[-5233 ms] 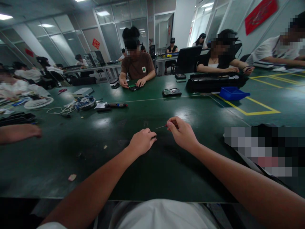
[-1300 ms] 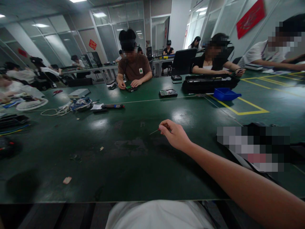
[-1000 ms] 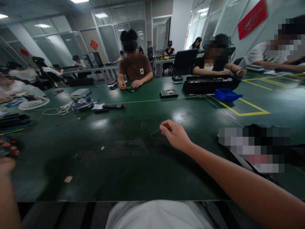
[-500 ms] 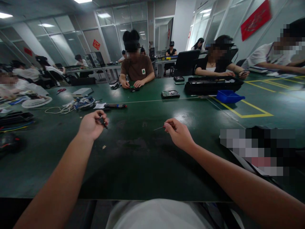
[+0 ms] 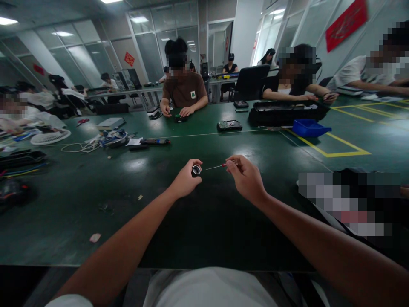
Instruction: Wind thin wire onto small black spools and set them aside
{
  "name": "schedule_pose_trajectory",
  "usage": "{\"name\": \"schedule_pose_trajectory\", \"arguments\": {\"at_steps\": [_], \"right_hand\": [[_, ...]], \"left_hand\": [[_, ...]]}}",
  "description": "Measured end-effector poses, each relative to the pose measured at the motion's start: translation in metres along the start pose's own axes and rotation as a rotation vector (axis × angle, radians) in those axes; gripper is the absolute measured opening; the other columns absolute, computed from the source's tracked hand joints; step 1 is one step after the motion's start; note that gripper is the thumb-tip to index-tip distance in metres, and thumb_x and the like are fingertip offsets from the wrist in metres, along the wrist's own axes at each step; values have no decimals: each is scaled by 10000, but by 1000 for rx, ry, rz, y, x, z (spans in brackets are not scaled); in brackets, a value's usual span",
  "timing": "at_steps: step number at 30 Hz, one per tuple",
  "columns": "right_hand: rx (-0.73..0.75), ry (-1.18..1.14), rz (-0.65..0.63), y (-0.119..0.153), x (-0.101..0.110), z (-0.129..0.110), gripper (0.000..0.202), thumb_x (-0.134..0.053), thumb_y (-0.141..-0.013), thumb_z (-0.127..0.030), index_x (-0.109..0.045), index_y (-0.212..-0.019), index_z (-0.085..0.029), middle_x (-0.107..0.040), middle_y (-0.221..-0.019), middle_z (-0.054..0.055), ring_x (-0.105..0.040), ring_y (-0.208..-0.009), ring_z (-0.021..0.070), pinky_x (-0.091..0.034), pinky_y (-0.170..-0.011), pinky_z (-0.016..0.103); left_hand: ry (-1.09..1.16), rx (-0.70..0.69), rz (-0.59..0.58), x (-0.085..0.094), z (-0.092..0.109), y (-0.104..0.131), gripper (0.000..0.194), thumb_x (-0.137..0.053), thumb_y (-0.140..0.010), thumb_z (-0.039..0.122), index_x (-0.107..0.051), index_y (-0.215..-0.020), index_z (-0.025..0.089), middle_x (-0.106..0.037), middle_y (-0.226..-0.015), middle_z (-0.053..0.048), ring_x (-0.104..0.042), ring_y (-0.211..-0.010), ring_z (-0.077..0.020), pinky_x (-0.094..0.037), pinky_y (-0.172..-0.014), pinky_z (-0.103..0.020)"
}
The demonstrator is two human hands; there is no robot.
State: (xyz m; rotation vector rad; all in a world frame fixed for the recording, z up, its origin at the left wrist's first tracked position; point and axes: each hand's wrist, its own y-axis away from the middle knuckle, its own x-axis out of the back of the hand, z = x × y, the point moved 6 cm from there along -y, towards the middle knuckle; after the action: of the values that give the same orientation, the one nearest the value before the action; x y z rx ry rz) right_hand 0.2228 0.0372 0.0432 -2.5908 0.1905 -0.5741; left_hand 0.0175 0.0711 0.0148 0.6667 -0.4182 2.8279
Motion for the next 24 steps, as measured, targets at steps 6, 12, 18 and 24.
{"name": "schedule_pose_trajectory", "arguments": {"at_steps": [6,12,18,24], "right_hand": [[55,-102,-139,7,-7,-9,214,-566,-939,-337,-637,-1090,-202,-752,-935,69,-723,-868,209,-558,-785,363],[58,-52,-156,8,-11,-5,173,-560,-940,-319,-643,-1045,-210,-755,-920,64,-726,-853,208,-552,-766,350],[66,4,-153,7,-10,-7,181,-546,-946,-325,-650,-1033,-205,-751,-875,52,-714,-805,196,-531,-736,329],[33,139,-112,4,-5,-8,283,-613,-904,-456,-682,-803,-201,-689,-656,15,-632,-590,160,-457,-576,287]], "left_hand": [[-49,-16,23,0,-9,8,305,-616,-785,110,-598,-1080,185,-662,-1060,-53,-617,-970,-198,-472,-916,-361],[-61,-79,2,0,-6,9,351,-691,-782,122,-674,-1118,224,-686,-1137,-39,-619,-1069,-207,-454,-1006,-385],[-70,-68,33,2,-10,9,417,-730,-784,154,-666,-1189,232,-697,-1163,-51,-640,-1067,-222,-469,-1005,-414],[-135,-98,34,3,-7,11,441,-741,-779,136,-675,-1205,228,-696,-1188,-61,-631,-1120,-234,-461,-1044,-429]]}}
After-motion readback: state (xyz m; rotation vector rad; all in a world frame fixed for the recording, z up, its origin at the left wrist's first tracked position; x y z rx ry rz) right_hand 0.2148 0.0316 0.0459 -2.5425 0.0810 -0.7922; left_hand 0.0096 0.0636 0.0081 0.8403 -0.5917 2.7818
